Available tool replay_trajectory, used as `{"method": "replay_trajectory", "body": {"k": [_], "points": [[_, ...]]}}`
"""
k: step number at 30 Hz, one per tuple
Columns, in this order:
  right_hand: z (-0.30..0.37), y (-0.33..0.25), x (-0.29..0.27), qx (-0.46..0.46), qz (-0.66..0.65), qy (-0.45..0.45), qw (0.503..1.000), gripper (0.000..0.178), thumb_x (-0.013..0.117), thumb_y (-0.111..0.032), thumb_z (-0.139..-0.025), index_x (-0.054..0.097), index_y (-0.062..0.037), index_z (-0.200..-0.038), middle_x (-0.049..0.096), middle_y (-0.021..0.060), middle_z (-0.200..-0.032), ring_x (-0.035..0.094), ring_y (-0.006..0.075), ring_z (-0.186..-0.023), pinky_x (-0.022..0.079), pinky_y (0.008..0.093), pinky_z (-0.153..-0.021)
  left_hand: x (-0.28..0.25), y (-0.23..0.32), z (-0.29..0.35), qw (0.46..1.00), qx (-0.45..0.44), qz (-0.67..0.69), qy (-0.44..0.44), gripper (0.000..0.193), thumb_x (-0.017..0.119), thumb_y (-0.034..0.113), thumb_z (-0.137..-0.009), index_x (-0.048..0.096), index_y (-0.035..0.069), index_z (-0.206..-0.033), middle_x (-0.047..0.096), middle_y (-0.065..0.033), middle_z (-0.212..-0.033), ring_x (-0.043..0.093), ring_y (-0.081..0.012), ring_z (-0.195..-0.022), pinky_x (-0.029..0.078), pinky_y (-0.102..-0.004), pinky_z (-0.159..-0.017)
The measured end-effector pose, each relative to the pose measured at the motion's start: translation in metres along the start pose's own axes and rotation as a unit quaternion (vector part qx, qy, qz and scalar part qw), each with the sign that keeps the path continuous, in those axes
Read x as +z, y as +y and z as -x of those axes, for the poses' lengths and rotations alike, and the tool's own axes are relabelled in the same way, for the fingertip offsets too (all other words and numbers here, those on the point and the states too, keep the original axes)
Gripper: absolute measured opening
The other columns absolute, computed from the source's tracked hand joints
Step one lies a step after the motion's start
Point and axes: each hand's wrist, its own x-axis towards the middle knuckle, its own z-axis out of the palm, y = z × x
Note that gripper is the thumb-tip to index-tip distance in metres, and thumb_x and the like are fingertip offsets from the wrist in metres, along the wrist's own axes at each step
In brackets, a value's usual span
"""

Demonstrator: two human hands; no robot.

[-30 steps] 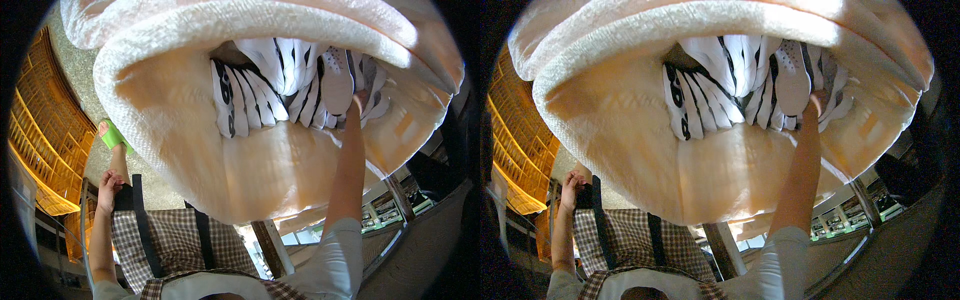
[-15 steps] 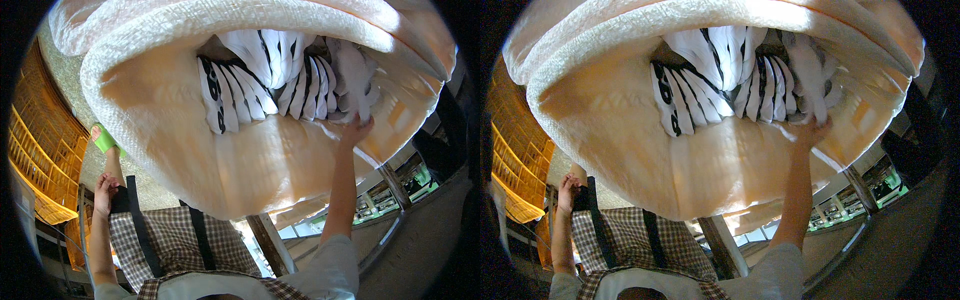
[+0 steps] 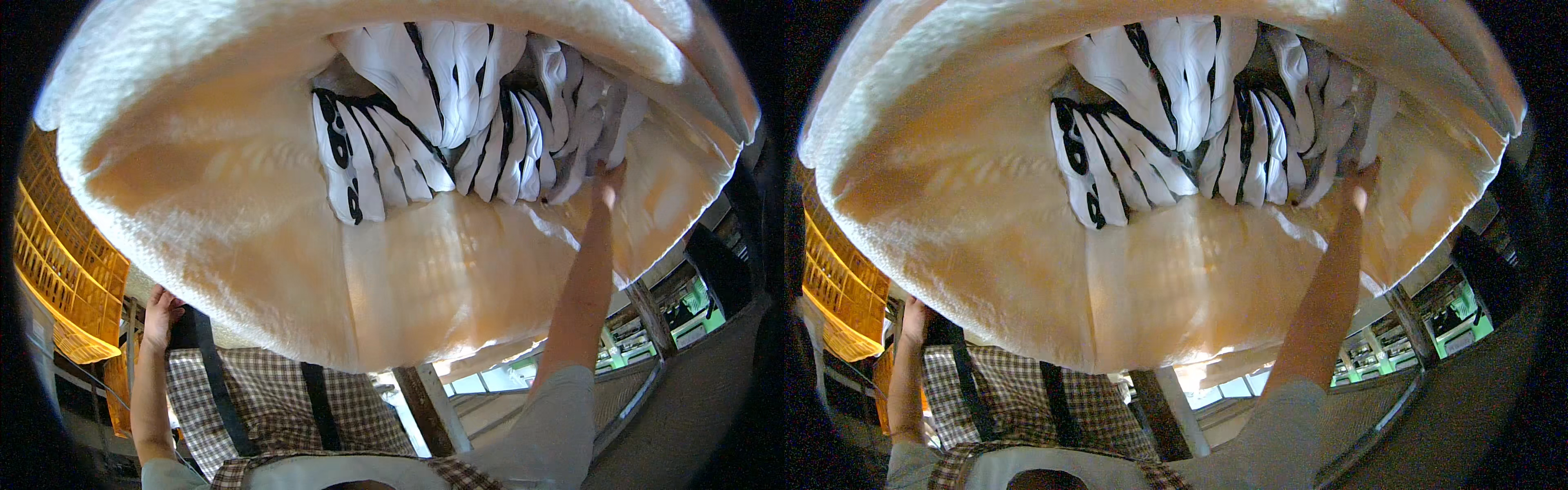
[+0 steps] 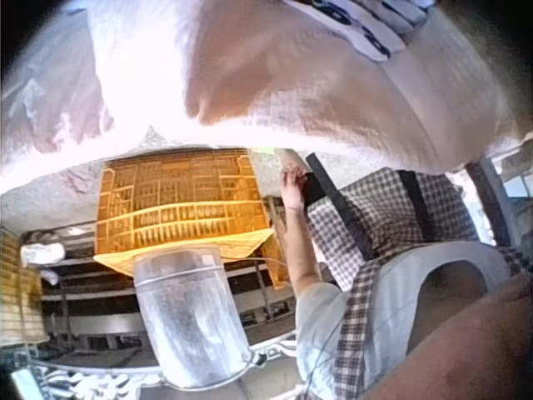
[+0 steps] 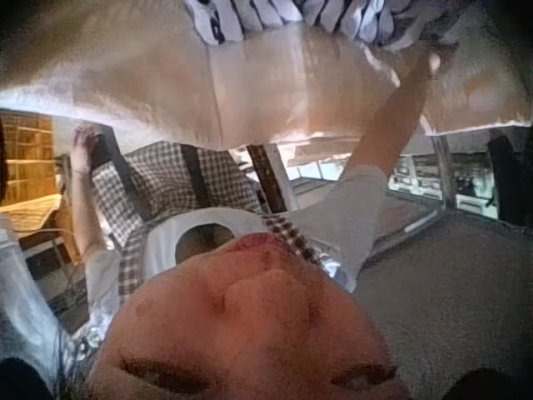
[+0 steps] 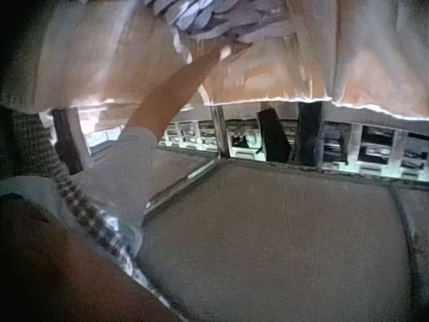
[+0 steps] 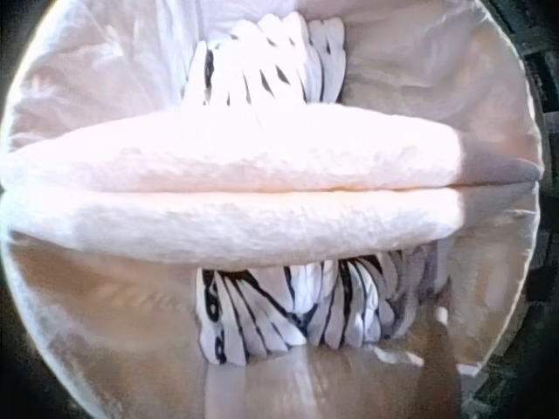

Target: The person repeatedly picks up white slipper-style shoes from a table and bins, turns them over to inspect the soles, and places them into a large fabric-lined bin. The person also moves slippers between bins and stacks them on the table.

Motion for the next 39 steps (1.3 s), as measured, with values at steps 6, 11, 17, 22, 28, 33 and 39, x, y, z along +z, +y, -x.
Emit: {"method": "replay_trajectory", "body": {"k": [6,11,17,22,28,33,39], "points": [[-0.081,-0.012,0.049,0.048,0.147,-0.087,0.984,0.057,0.062,-0.014,-0.078,0.04,0.0001,-0.128,0.055,0.0253,-0.117,0.055,0.037,-0.108,0.043,0.0419,-0.09,0.002,-0.001,-0.007,0.998,0.046,-0.025,-0.03,0.056,0.052,0.03,-0.091,0.034,-0.002,-0.134,0.049,-0.0127,-0.126,0.049,-0.0225,-0.111,0.041,-0.034,-0.092],[-0.037,-0.028,0.02,0.068,0.124,0.017,0.99,0.061,0.059,-0.033,-0.082,0.043,0.0046,-0.127,0.059,0.0289,-0.102,0.055,0.0344,-0.106,0.035,0.0452,-0.096,0.013,0.001,0.009,0.994,0.023,-0.102,0.036,0.037,0.047,0.021,-0.093,0.043,0.0,-0.125,0.055,-0.0091,-0.112,0.055,-0.0188,-0.095,0.045,-0.0322,-0.082],[0.062,-0.008,0.063,0.215,0.187,0.034,0.958,0.07,0.054,-0.046,-0.083,0.035,-0.0014,-0.133,0.046,0.0301,-0.121,0.044,0.0369,-0.117,0.032,0.0483,-0.098,0.002,-0.011,-0.006,0.998,0.036,-0.053,0.018,0.035,0.044,0.016,-0.094,0.043,-0.001,-0.125,0.056,-0.0088,-0.11,0.055,-0.0187,-0.095,0.044,-0.0326,-0.083],[0.061,0.004,0.085,0.29,0.121,0.014,0.949,0.072,0.052,-0.051,-0.082,0.032,-0.0078,-0.137,0.038,0.0284,-0.129,0.036,0.038,-0.123,0.028,0.0523,-0.1,-0.022,-0.022,-0.016,0.997,0.073,-0.032,-0.005,0.049,0.046,0.019,-0.094,0.032,-0.003,-0.135,0.047,-0.0136,-0.128,0.046,-0.0227,-0.115,0.037,-0.0349,-0.096],[0.024,-0.089,0.082,0.075,0.04,0.107,0.991,0.075,0.049,-0.056,-0.081,0.027,-0.0155,-0.141,0.027,0.0264,-0.139,0.027,0.0394,-0.129,0.023,0.0571,-0.102,-0.011,-0.009,-0.012,0.996,0.073,-0.054,0.017,0.044,0.046,0.02,-0.093,0.036,-0.001,-0.131,0.052,-0.0099,-0.119,0.051,-0.02,-0.106,0.04,-0.0331,-0.091],[-0.031,-0.171,0.114,0.152,0.134,-0.004,0.979,0.096,0.035,-0.081,-0.073,0.015,-0.0212,-0.146,0.01,0.0256,-0.148,0.011,0.0403,-0.138,0.014,0.0602,-0.105,0.002,0.015,0.0,0.995,0.071,-0.073,0.016,0.039,0.047,0.021,-0.093,0.041,0.001,-0.127,0.057,-0.0061,-0.109,0.056,-0.0173,-0.096,0.043,-0.0313,-0.086],[0.023,-0.215,0.085,-0.063,0.044,0.068,0.995,0.072,0.059,-0.047,-0.082,0.031,-0.0171,-0.142,0.01,0.0214,-0.149,0.019,0.0421,-0.135,0.02,0.0635,-0.102,-0.002,0.025,0.005,0.999,0.036,-0.034,-0.007,0.02,0.048,0.019,-0.093,0.049,0.011,-0.112,0.06,0.0003,-0.09,0.059,-0.0096,-0.08,0.043,-0.0235,-0.07]]}}
